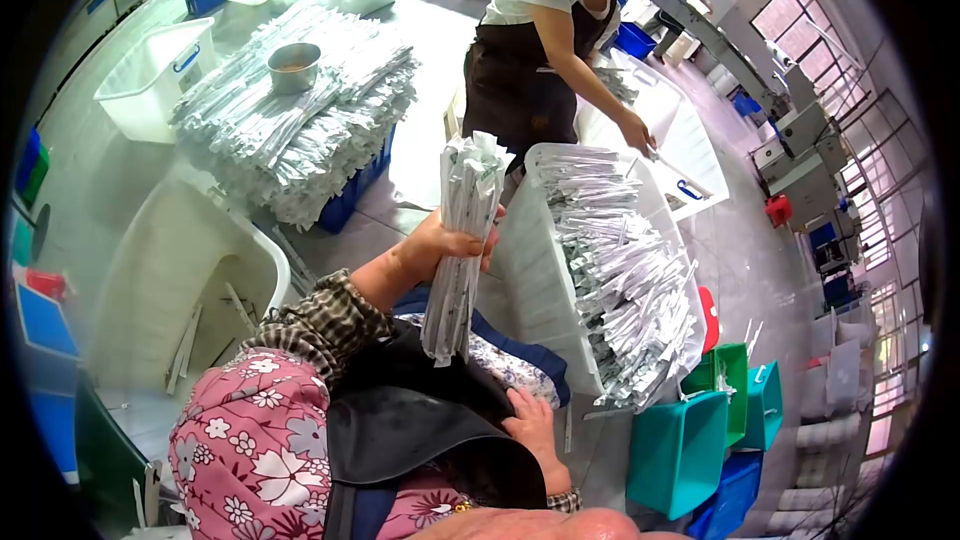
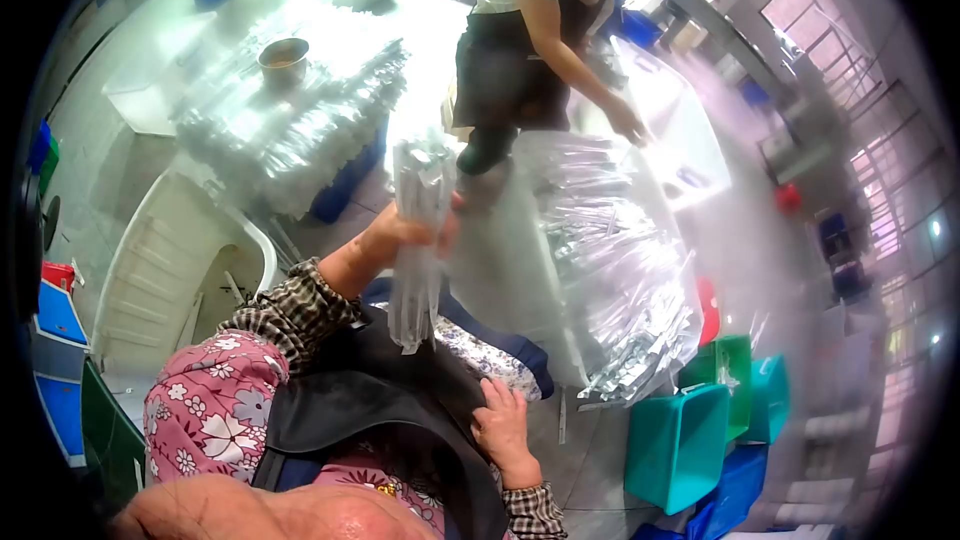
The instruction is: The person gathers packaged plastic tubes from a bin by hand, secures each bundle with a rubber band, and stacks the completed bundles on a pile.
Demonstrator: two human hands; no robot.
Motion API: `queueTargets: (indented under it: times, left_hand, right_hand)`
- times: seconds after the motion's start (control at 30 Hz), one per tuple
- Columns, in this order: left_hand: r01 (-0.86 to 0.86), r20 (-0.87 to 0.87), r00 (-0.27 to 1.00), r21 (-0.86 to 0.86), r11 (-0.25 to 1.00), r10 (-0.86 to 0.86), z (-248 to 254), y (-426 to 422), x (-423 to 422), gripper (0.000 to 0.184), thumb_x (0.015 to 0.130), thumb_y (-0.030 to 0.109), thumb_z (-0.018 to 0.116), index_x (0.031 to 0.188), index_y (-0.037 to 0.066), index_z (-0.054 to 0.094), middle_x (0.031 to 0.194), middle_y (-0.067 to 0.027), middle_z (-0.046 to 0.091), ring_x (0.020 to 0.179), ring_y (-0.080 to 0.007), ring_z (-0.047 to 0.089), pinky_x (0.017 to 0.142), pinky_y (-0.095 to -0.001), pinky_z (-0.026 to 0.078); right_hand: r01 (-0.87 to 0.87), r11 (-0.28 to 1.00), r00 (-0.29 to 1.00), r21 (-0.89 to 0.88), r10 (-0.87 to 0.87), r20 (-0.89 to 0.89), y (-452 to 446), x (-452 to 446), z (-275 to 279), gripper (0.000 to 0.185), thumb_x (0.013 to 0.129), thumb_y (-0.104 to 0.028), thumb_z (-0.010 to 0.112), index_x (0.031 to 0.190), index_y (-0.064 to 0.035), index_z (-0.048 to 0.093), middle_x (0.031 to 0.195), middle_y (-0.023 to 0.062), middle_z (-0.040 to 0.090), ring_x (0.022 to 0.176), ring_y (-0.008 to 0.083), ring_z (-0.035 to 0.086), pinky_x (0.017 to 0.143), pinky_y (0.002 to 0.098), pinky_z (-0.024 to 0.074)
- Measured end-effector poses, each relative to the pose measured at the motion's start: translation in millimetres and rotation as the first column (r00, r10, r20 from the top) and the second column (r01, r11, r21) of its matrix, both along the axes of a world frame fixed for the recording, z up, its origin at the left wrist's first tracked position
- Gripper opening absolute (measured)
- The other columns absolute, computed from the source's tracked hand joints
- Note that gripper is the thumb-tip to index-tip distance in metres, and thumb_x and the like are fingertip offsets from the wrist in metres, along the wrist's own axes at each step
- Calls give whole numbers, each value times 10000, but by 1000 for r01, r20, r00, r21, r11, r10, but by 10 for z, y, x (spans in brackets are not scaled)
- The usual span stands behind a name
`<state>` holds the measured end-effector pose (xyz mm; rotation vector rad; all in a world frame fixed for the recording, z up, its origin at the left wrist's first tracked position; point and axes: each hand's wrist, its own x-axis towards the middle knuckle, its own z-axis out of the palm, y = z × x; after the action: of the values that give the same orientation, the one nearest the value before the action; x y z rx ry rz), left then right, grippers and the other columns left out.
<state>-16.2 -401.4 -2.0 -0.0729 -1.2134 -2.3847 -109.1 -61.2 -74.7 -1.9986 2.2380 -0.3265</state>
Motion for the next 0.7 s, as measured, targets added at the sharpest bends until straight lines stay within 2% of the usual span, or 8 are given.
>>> queueTargets:
  times: [0.13,0.23,0.33,0.43,0.47,0.53,0.6,0.7]
  left_hand:
    - [6,16,1000,15,1000,-6,82,9,61,632,667,80,692,1235,-15,432,847,-99,570,727,-193,606,687,-321,526]
    - [32,7,999,5,999,-32,132,30,61,641,661,81,703,1234,-15,434,852,-93,573,734,-192,607,690,-318,523]
    - [67,13,998,-38,997,-67,232,56,89,647,653,73,716,1233,-14,441,862,-88,579,738,-186,608,694,-310,514]
    - [94,27,995,-106,990,-92,254,84,62,633,644,62,726,1215,-14,464,876,-80,586,754,-169,602,704,-297,502]
    - [101,35,995,-129,987,-97,239,97,51,625,640,59,729,1206,-14,474,882,-78,588,761,-162,600,708,-293,499]
    - [181,69,981,-10,983,-180,169,99,-1,594,640,66,732,1181,-6,498,890,-65,589,784,-147,590,711,-288,492]
    - [233,88,970,-49,971,-228,161,143,-50,568,641,75,736,1158,1,514,896,-53,590,804,-136,581,715,-285,487]
    - [299,105,954,-325,897,-280,314,324,-89,535,643,88,742,1128,12,527,903,-40,589,820,-131,572,724,-281,485]
  right_hand:
    - [28,999,998,-15,-27,54,-19,24,5,92,666,-128,707,724,-91,647,1269,124,541,1249,302,439,1016,499,305]
    - [78,995,910,-63,-45,411,-42,23,167,85,691,-135,706,740,-90,653,1278,125,537,1269,307,423,1033,494,292]
    - [21,999,943,-45,-5,333,-59,17,191,88,705,-140,707,763,-91,660,1282,127,537,1270,313,425,1043,486,288]
    - [37,998,953,-56,-19,304,-85,6,164,86,700,-122,693,761,-88,642,1261,127,555,1265,321,434,1050,483,285]
    - [55,996,930,-63,-28,366,-80,3,187,79,703,-111,680,759,-81,632,1256,129,560,1262,320,441,1049,474,294]
    - [94,993,872,-77,-45,488,-129,41,366,67,710,-89,655,757,-67,613,1247,134,568,1255,316,455,1046,455,311]
    - [201,968,775,-148,-64,629,-191,8,589,58,717,-76,633,744,-50,590,1239,145,575,1244,301,472,1034,421,336]
    - [426,844,583,-326,19,812,-401,-180,828,47,726,-39,606,739,-24,563,1234,174,574,1208,273,502,1004,365,383]
